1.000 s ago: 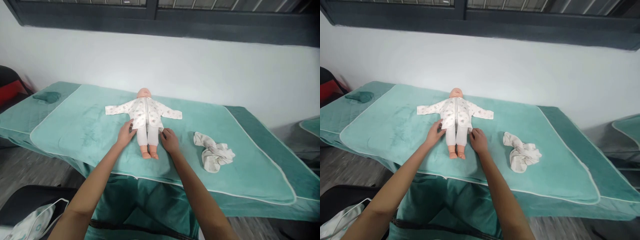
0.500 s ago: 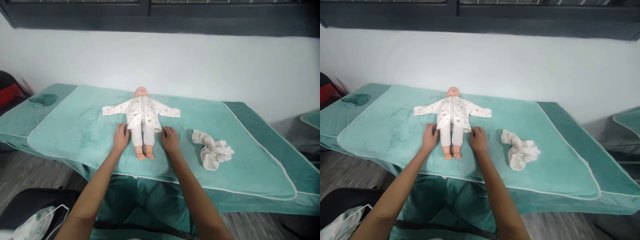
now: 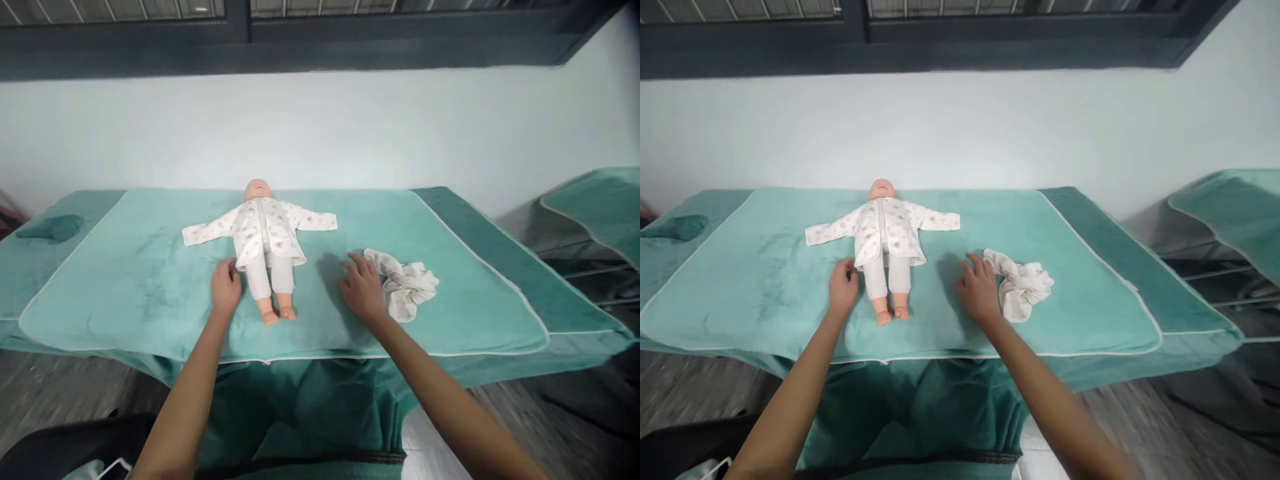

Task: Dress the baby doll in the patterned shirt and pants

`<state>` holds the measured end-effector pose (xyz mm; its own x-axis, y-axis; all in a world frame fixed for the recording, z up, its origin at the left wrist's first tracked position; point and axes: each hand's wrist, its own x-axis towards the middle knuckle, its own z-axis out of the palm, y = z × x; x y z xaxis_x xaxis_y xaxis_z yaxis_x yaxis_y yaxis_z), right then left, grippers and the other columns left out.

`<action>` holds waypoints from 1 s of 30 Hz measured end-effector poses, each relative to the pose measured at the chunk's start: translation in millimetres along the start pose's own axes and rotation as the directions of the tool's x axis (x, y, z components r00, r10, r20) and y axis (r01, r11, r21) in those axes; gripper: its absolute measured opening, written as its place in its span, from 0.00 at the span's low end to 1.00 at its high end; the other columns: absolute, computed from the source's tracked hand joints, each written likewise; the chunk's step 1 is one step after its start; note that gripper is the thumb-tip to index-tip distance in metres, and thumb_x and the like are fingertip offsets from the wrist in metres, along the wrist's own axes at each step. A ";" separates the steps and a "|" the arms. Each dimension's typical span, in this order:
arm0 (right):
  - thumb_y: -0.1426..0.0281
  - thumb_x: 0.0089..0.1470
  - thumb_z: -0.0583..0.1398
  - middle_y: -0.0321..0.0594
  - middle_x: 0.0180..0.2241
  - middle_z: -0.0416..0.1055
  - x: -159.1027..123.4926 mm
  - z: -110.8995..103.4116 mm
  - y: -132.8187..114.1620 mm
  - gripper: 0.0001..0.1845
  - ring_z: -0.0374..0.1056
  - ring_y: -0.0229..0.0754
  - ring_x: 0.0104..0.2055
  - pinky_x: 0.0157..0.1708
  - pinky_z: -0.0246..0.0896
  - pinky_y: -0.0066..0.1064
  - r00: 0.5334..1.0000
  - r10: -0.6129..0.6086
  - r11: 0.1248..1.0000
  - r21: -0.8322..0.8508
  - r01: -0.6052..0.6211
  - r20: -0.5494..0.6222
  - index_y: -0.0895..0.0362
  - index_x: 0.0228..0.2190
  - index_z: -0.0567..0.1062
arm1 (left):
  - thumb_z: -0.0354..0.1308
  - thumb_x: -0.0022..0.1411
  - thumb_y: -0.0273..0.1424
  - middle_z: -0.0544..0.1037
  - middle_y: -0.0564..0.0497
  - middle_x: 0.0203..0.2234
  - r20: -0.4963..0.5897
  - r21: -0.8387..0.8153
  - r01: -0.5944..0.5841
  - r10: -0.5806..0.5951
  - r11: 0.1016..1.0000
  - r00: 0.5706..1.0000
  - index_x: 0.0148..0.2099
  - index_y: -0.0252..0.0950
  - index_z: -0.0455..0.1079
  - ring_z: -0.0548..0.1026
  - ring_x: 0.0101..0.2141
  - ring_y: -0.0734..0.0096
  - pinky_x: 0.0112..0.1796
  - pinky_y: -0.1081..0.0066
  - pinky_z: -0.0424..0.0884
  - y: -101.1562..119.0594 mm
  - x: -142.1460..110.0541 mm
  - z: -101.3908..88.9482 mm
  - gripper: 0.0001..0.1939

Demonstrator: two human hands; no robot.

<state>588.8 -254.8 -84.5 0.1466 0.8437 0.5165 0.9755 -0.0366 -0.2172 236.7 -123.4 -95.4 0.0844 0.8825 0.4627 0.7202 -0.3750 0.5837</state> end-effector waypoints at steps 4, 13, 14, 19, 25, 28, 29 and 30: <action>0.68 0.57 0.59 0.55 0.67 0.62 -13.8 -45.8 57.0 0.28 0.55 0.62 0.69 0.66 0.45 0.63 0.987 0.157 0.956 -0.250 -0.156 -0.016 0.55 0.59 0.69 | 0.49 0.68 0.31 0.77 0.42 0.42 0.016 -0.002 -0.019 0.019 1.000 1.000 0.54 0.38 0.71 0.77 0.45 0.55 0.49 0.56 0.74 3.3 0.1 -0.5 0.16; 0.64 0.53 0.62 0.50 0.45 0.78 22.9 -98.1 88.0 0.20 0.74 0.54 0.45 0.46 0.66 0.44 0.797 0.511 0.837 0.026 -0.547 0.323 0.57 0.48 0.76 | 0.53 0.65 0.25 0.67 0.39 0.65 0.108 -0.002 -0.297 0.295 0.955 0.949 0.62 0.44 0.72 0.65 0.65 0.47 0.64 0.45 0.62 23.4 -21.8 -16.6 0.26; 0.62 0.53 0.64 0.47 0.43 0.79 27.5 -101.3 72.7 0.20 0.74 0.52 0.44 0.45 0.67 0.43 0.808 0.477 0.798 0.216 -0.563 0.345 0.57 0.46 0.76 | 0.53 0.65 0.25 0.68 0.39 0.64 0.080 -0.035 -0.287 0.289 0.957 0.954 0.61 0.43 0.73 0.66 0.64 0.47 0.64 0.46 0.62 27.1 -26.2 -19.2 0.23; 0.60 0.49 0.70 0.41 0.42 0.79 42.2 -110.1 -47.0 0.24 0.75 0.46 0.39 0.39 0.70 0.38 0.860 0.249 0.103 0.870 -0.481 0.446 0.54 0.46 0.74 | 0.52 0.71 0.35 0.76 0.41 0.53 0.084 -0.419 -0.139 0.190 0.897 0.978 0.59 0.44 0.72 0.74 0.56 0.56 0.59 0.52 0.70 70.2 -56.8 -35.3 0.17; 0.68 0.40 0.75 0.36 0.40 0.77 46.8 -103.2 -169.4 0.37 0.75 0.45 0.40 0.40 0.72 0.36 0.847 -0.110 -0.135 0.836 -0.531 0.520 0.49 0.52 0.73 | 0.62 0.64 0.40 0.74 0.44 0.60 0.414 -0.750 0.271 0.109 0.603 0.904 0.66 0.45 0.64 0.76 0.55 0.58 0.54 0.59 0.74 111.6 -73.8 -71.9 0.30; 0.66 0.41 0.75 0.35 0.39 0.76 50.3 -97.1 -190.6 0.36 0.74 0.44 0.40 0.39 0.71 0.36 0.843 -0.173 -0.131 0.837 -0.532 0.509 0.49 0.51 0.71 | 0.63 0.60 0.34 0.78 0.47 0.53 0.405 -0.751 0.308 0.038 0.584 0.914 0.60 0.42 0.69 0.76 0.51 0.60 0.51 0.63 0.73 105.6 -69.8 -96.9 0.25; 0.65 0.42 0.75 0.35 0.39 0.75 51.5 -95.3 -193.6 0.34 0.73 0.44 0.40 0.39 0.70 0.35 0.844 -0.183 -0.115 0.841 -0.528 0.505 0.49 0.50 0.71 | 0.61 0.60 0.32 0.79 0.48 0.50 0.378 -0.742 0.300 0.005 0.599 0.926 0.58 0.41 0.71 0.76 0.49 0.61 0.49 0.65 0.72 101.5 -67.9 -104.5 0.23; 0.65 0.43 0.75 0.35 0.39 0.74 52.5 -93.9 -195.3 0.31 0.73 0.43 0.40 0.39 0.69 0.35 0.845 -0.189 -0.081 0.850 -0.520 0.500 0.49 0.49 0.72 | 0.60 0.60 0.30 0.80 0.49 0.47 0.345 -0.732 0.287 -0.027 0.618 0.938 0.55 0.40 0.72 0.76 0.46 0.63 0.47 0.67 0.71 97.2 -66.0 -111.1 0.19</action>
<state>421.3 -253.7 62.8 -0.1421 0.9878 0.0636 -0.2947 0.0191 -0.9554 224.7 -249.6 4.9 0.2972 0.9361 0.1882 -0.0343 -0.1866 0.9818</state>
